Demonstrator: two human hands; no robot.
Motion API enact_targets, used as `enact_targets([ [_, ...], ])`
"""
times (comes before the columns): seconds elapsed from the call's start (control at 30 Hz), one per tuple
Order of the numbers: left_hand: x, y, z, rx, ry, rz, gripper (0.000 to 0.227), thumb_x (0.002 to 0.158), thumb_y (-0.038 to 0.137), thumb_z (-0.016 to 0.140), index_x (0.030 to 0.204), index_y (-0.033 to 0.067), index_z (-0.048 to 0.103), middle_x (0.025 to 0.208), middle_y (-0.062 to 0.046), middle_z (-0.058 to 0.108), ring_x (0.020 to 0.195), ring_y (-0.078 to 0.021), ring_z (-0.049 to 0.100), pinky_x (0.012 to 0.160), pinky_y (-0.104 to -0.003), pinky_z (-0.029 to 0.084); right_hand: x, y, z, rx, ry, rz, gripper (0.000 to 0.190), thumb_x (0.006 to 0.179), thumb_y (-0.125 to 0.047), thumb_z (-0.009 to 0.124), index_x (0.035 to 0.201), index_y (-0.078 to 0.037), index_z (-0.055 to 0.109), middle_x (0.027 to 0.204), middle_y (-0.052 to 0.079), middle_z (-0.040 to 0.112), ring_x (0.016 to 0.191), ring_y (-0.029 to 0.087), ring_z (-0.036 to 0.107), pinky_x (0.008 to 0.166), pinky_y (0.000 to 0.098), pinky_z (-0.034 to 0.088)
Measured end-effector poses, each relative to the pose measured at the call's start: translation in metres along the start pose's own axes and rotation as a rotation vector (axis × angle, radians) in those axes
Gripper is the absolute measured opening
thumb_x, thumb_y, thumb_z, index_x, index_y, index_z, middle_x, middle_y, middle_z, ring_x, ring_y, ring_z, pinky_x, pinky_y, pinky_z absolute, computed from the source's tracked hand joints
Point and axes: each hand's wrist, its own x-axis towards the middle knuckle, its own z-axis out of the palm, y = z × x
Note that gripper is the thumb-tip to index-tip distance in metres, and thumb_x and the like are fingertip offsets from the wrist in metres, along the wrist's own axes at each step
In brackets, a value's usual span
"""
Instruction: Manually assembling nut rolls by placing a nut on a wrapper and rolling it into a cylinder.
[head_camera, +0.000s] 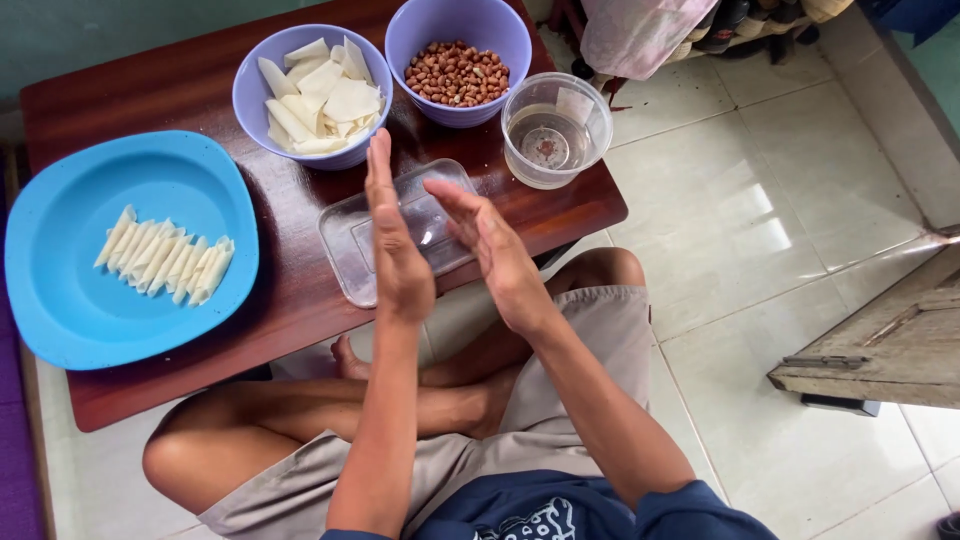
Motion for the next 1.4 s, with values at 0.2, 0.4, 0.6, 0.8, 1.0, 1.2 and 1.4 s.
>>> enact_targets([
  [0.2,0.001,-0.014,-0.036,0.266,-0.010,0.094,0.034,0.104,0.012,0.055,0.135,-0.0005,0.061,0.133,-0.018,0.060,0.130,-0.0371,0.057,0.115,-0.049,0.041,0.023,0.027,-0.010,-0.936,-0.020,-0.359,0.032,0.102,-0.017,0.063,0.132,-0.007,0.069,0.137,0.011,0.067,0.138,0.033,0.057,0.119,0.0447,0.039],
  [0.4,-0.005,-0.008,-0.046,0.202,0.017,0.023,0.029,0.102,0.013,0.061,0.128,0.0024,0.067,0.119,-0.016,0.067,0.116,-0.0346,0.067,0.103,-0.045,0.050,0.003,0.022,0.019,-1.118,-0.074,-0.250,0.036,0.098,-0.016,0.063,0.133,-0.006,0.065,0.141,0.013,0.062,0.141,0.035,0.051,0.120,0.0475,0.031],
  [0.6,-0.006,-0.003,-0.050,0.163,0.065,-0.013,0.024,0.103,0.017,0.061,0.122,0.0075,0.071,0.116,-0.008,0.070,0.113,-0.0260,0.070,0.099,-0.039,0.053,0.013,0.003,0.025,-0.941,-0.069,-0.318,0.035,0.096,-0.001,0.064,0.131,0.000,0.067,0.130,0.021,0.068,0.128,0.040,0.062,0.113,0.0484,0.045],
  [0.8,0.006,0.015,-0.050,0.017,0.208,0.010,0.046,0.113,0.033,0.034,0.136,0.0056,0.063,0.131,-0.013,0.065,0.128,-0.0269,0.062,0.112,-0.043,0.046,0.037,-0.007,0.036,-0.576,0.134,-0.268,0.035,0.110,-0.010,0.048,0.143,-0.001,0.057,0.138,0.016,0.064,0.136,0.029,0.058,0.112,0.0409,0.047],
  [1.0,0.009,0.009,-0.041,0.006,0.228,0.065,0.051,0.113,0.034,0.030,0.139,-0.0009,0.057,0.138,-0.020,0.061,0.134,-0.0348,0.058,0.115,-0.047,0.044,0.049,0.002,0.059,-0.549,0.088,-0.277,0.038,0.112,-0.010,0.041,0.146,0.002,0.054,0.140,0.017,0.062,0.136,0.027,0.055,0.113,0.0398,0.046],
  [1.2,0.012,0.004,-0.058,0.015,0.245,0.034,0.050,0.113,0.034,0.031,0.140,0.0022,0.059,0.138,-0.015,0.062,0.131,-0.0288,0.060,0.112,-0.042,0.047,0.057,0.011,0.063,-0.531,0.048,-0.292,0.037,0.111,-0.007,0.042,0.144,0.005,0.054,0.137,0.020,0.063,0.131,0.029,0.058,0.111,0.0418,0.047],
  [1.4,0.044,-0.003,-0.090,0.420,0.210,0.076,0.040,0.110,0.028,0.041,0.139,0.0088,0.061,0.124,-0.012,0.063,0.110,-0.0235,0.057,0.097,-0.039,0.041,0.084,0.004,0.046,-0.749,0.004,-0.445,0.037,0.103,0.002,0.057,0.140,0.006,0.059,0.119,0.019,0.070,0.111,0.032,0.067,0.095,0.0429,0.052],
])
